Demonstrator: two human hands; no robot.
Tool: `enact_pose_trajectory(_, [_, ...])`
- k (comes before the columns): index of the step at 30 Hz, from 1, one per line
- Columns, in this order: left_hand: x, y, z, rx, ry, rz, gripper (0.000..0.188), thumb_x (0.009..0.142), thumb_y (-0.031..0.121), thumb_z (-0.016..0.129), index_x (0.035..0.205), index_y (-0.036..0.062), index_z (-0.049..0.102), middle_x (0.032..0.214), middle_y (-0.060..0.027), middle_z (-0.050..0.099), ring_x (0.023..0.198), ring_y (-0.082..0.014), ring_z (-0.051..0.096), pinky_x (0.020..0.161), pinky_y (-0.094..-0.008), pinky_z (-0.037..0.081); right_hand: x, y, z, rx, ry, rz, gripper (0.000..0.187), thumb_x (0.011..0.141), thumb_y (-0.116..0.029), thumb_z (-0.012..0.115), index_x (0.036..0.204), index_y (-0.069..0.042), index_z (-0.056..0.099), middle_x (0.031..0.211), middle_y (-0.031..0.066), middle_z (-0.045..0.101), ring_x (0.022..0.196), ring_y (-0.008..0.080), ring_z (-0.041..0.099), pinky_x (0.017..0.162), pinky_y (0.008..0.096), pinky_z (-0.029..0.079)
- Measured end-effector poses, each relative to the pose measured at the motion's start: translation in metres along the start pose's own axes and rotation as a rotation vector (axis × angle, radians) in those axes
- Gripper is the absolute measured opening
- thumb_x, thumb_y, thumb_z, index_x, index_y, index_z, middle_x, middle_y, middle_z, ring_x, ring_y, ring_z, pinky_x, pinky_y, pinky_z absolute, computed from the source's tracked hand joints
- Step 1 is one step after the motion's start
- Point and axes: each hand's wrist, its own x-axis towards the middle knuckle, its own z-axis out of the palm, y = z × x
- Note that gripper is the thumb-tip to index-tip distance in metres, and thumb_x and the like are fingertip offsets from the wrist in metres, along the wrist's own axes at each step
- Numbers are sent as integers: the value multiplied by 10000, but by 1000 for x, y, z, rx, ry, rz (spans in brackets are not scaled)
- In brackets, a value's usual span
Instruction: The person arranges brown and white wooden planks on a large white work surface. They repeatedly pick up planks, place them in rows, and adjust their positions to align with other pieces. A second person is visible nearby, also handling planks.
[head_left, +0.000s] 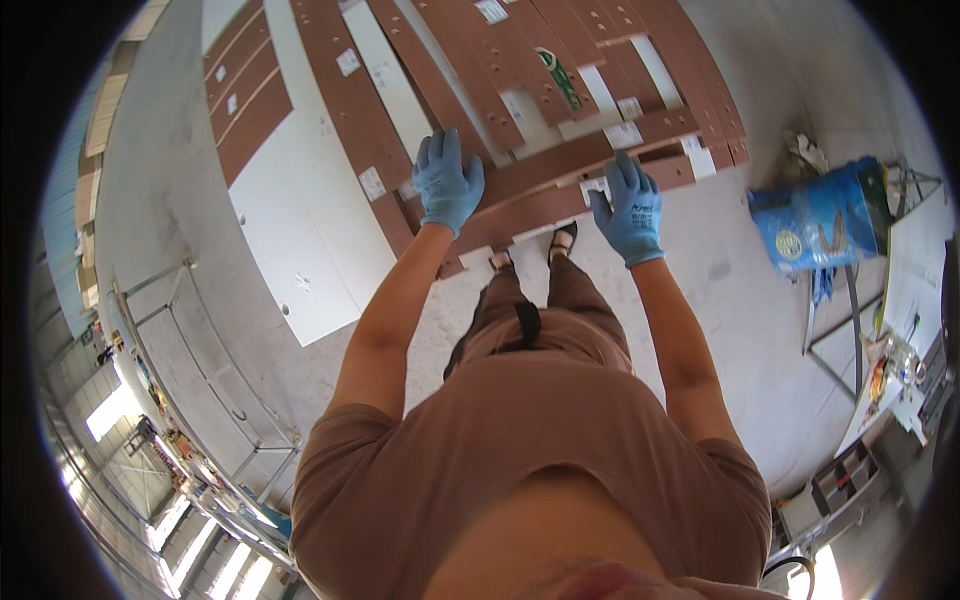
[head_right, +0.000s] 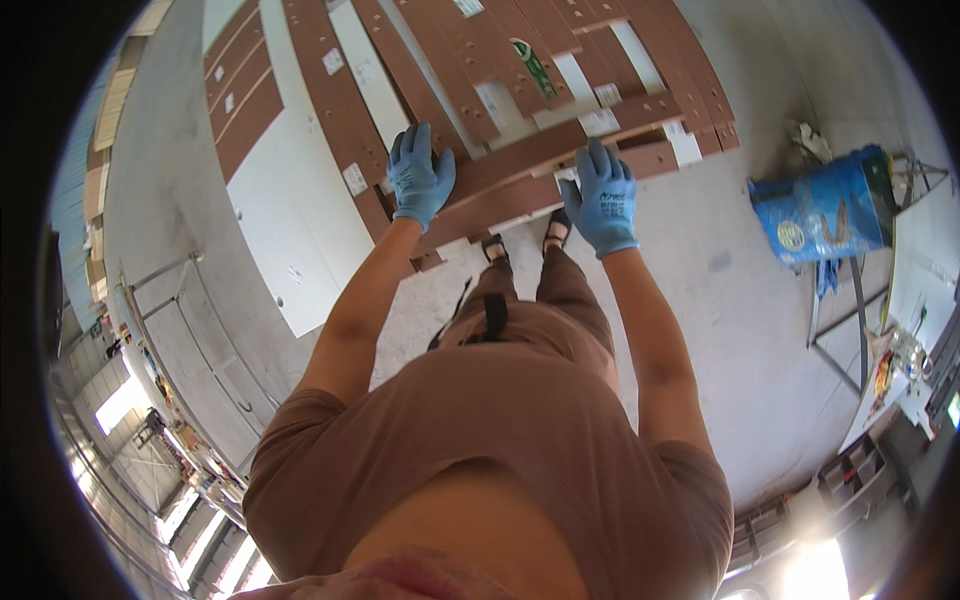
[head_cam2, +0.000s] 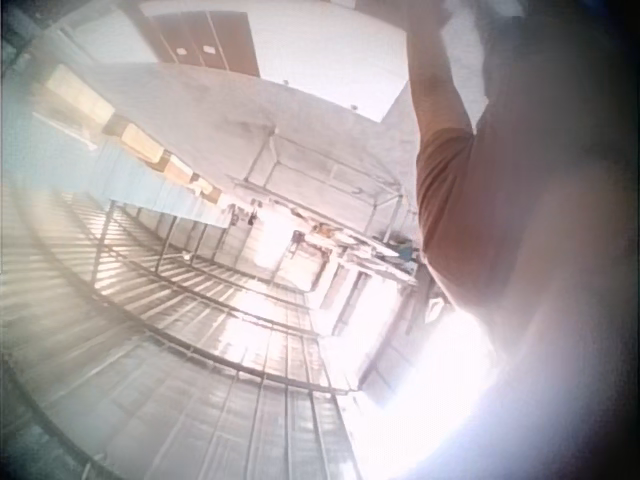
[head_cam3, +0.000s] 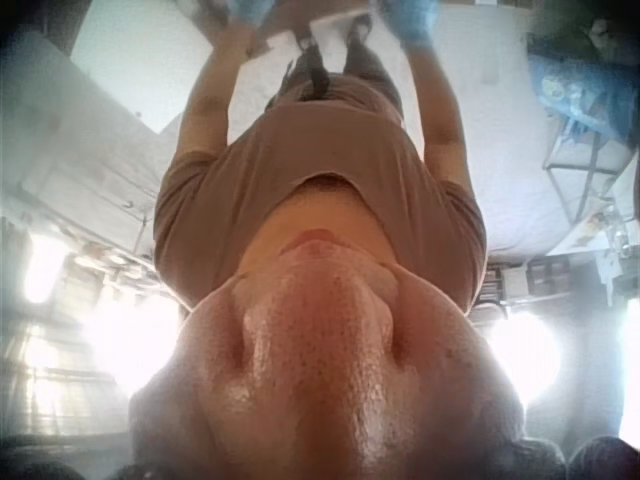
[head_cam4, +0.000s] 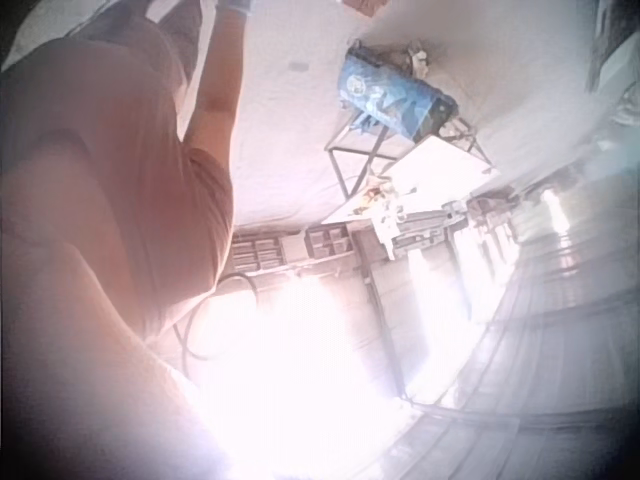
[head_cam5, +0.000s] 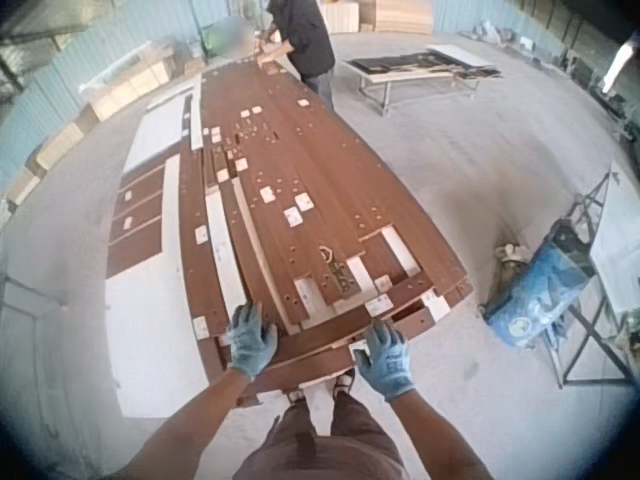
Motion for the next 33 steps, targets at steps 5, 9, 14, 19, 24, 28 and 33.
enact_pose_trajectory(5, [41, -19, 17, 264, -68, -80, 749, 973, 510, 591, 1552, 50, 470, 1610, -199, 461, 1525, -466, 337, 1244, -589, 237, 35, -23, 23, 18, -77, -110, 558, 767, -247, 810, 1252, -50, 616, 1428, 211, 581, 1288, 400, 571, 1057, 522, 470])
enact_pose_trajectory(9, [52, -16, 23, 274, -205, -132, 841, 966, 547, 596, 1594, 26, 391, 1652, -238, 363, 1555, -475, 266, 1266, -579, 194, 47, -33, 33, -39, -186, -173, 564, 798, -295, 797, 1271, -53, 609, 1466, 197, 556, 1343, 396, 533, 1120, 521, 418])
enact_pose_trajectory(14, [58, -8, 19, 259, -233, -71, 808, 943, 507, 632, 1541, 3, 427, 1590, -264, 394, 1525, -473, 294, 1269, -565, 188, 52, -33, 46, -83, -176, -217, 569, 807, -331, 792, 1275, -61, 611, 1455, 188, 556, 1369, 401, 505, 1146, 565, 376])
enact_pose_trajectory(19, [62, -13, 21, 192, -249, -15, 733, 897, 436, 678, 1440, -27, 509, 1489, -260, 469, 1458, -461, 376, 1278, -537, 199, 49, -31, 51, -95, -206, -226, 574, 805, -348, 791, 1274, -69, 615, 1457, 178, 539, 1397, 404, 468, 1162, 579, 352])
enact_pose_trajectory(24, [64, -11, 33, 264, -111, -7, 680, 869, 408, 685, 1377, -23, 550, 1413, -254, 515, 1420, -464, 414, 1271, -539, 216, 59, -24, 52, -63, -213, -248, 575, 795, -374, 791, 1256, -72, 626, 1432, 162, 543, 1391, 403, 463, 1161, 579, 352])
enact_pose_trajectory(28, [64, -16, 32, 205, -121, -36, 685, 877, 404, 679, 1424, 11, 553, 1468, -262, 503, 1415, -477, 436, 1250, -573, 255, 57, -18, 57, -75, -171, -310, 620, 800, -402, 781, 1305, -80, 625, 1433, 161, 554, 1387, 400, 473, 1153, 582, 357])
enact_pose_trajectory(33, [27, -54, -2, -29, 94, -102, 527, 926, 309, 705, 1374, 40, 636, 1450, -225, 592, 1376, -442, 523, 1134, -519, 425, 59, -6, 64, -78, -187, -340, 584, 817, -409, 763, 1300, -104, 640, 1433, 130, 575, 1373, 368, 501, 1155, 560, 381])
